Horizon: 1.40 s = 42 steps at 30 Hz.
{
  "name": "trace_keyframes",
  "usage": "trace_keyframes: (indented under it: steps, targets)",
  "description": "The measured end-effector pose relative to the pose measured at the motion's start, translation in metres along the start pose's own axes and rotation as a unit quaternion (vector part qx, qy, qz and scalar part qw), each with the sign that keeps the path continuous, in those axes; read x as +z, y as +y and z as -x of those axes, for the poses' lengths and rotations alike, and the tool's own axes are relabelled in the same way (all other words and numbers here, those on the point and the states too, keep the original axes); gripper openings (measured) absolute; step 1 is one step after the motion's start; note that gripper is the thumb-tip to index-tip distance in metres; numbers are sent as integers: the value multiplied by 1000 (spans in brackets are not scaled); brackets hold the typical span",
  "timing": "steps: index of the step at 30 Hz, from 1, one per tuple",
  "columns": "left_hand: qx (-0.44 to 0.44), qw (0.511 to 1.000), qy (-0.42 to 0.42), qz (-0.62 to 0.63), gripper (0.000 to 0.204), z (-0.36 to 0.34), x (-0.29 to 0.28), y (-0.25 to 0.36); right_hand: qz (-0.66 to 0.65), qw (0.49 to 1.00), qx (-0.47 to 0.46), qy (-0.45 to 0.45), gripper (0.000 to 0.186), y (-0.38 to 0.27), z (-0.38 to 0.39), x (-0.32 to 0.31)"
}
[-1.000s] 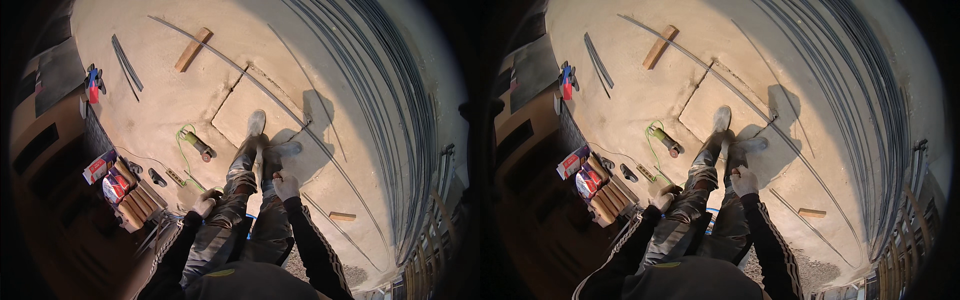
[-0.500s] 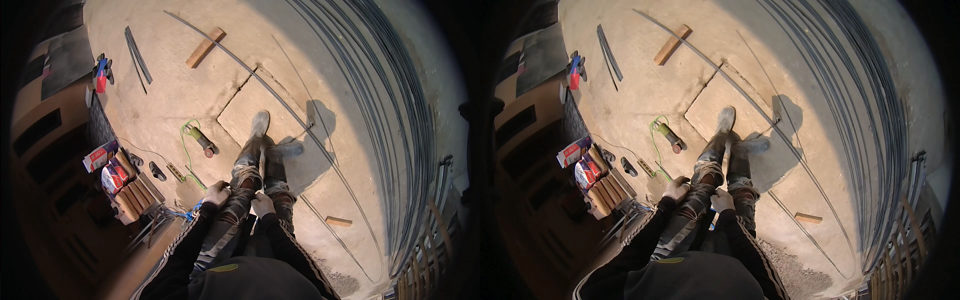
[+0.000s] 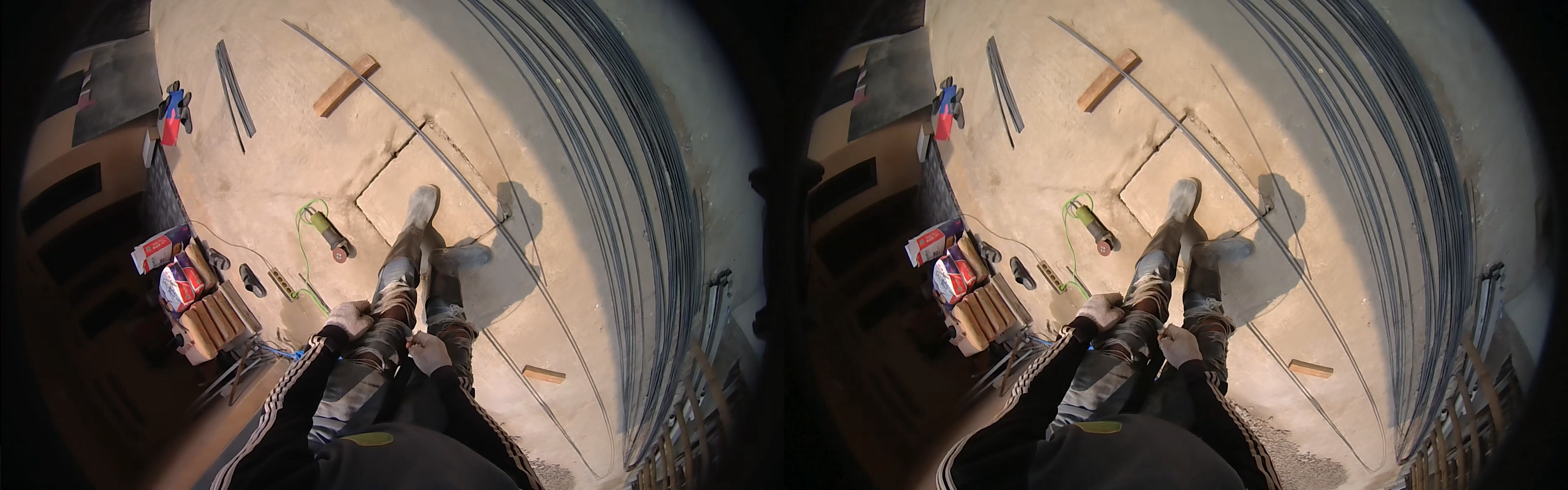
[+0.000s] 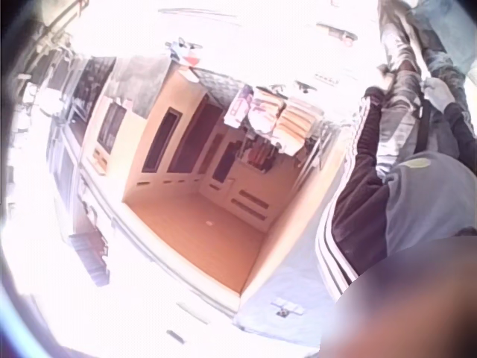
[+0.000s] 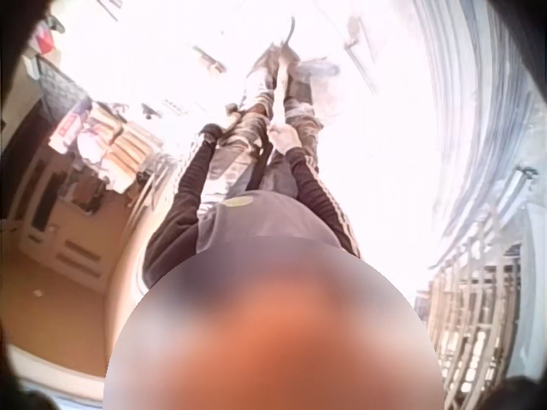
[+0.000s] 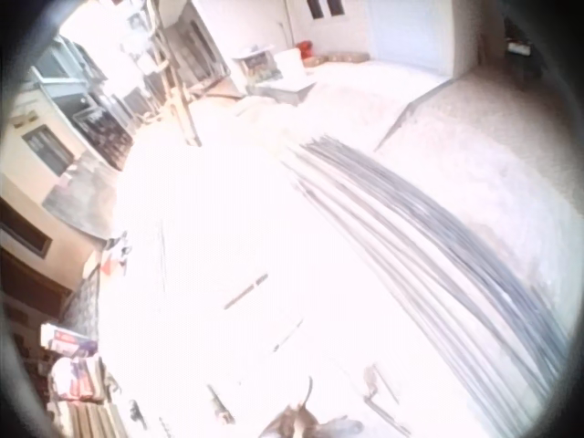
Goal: The person uses an angle grinder to cut steel rods on a wooden block, then bends the cut pieces by hand and aligns them on the floor. The person repeats the cutting and bending process multiple times.
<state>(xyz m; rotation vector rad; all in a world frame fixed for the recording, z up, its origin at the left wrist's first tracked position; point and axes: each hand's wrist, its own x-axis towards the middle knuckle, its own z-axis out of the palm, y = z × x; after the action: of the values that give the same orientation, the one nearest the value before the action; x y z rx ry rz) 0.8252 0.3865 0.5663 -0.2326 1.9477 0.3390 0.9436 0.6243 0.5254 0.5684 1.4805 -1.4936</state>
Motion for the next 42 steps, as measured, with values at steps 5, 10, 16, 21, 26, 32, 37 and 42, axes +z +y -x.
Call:
trace_keyframes:
  steps: [5, 10, 16, 21, 26, 32, 37, 42]
  targets:
    - [79, 996, 50, 2, 42, 4, -3, -8, 45, 993, -79, -80, 12, -15, 26, 1]
    - [86, 991, -37, 101, 43, -1, -8, -28, 65, 995, -71, 3, 17, -22, 52, 10]
    - [162, 980, -24, -113, 43, -9, -55, -22, 78, 954, -20, 288, 16, 19, 47, -25]
    - [289, 945, 114, -101, 40, -15, -37, 46, -12, 927, 167, 336, 16, 94, 67, -14]
    - [127, 973, -171, -86, 55, -9, 26, 56, -284, 896, 241, 242, 26, 136, 74, 48]
    - [63, 958, -277, -44, 54, -20, 8, -10, -567, 771, 196, 213, 29, 116, 49, 114]
    - [-2, 961, -274, -31, 53, -29, -22, -33, -504, 829, 121, 210, 24, 44, 52, 129]
    - [77, 906, -394, -133, 49, -42, -48, -35, -552, 771, 217, 234, 23, -2, 84, 132]
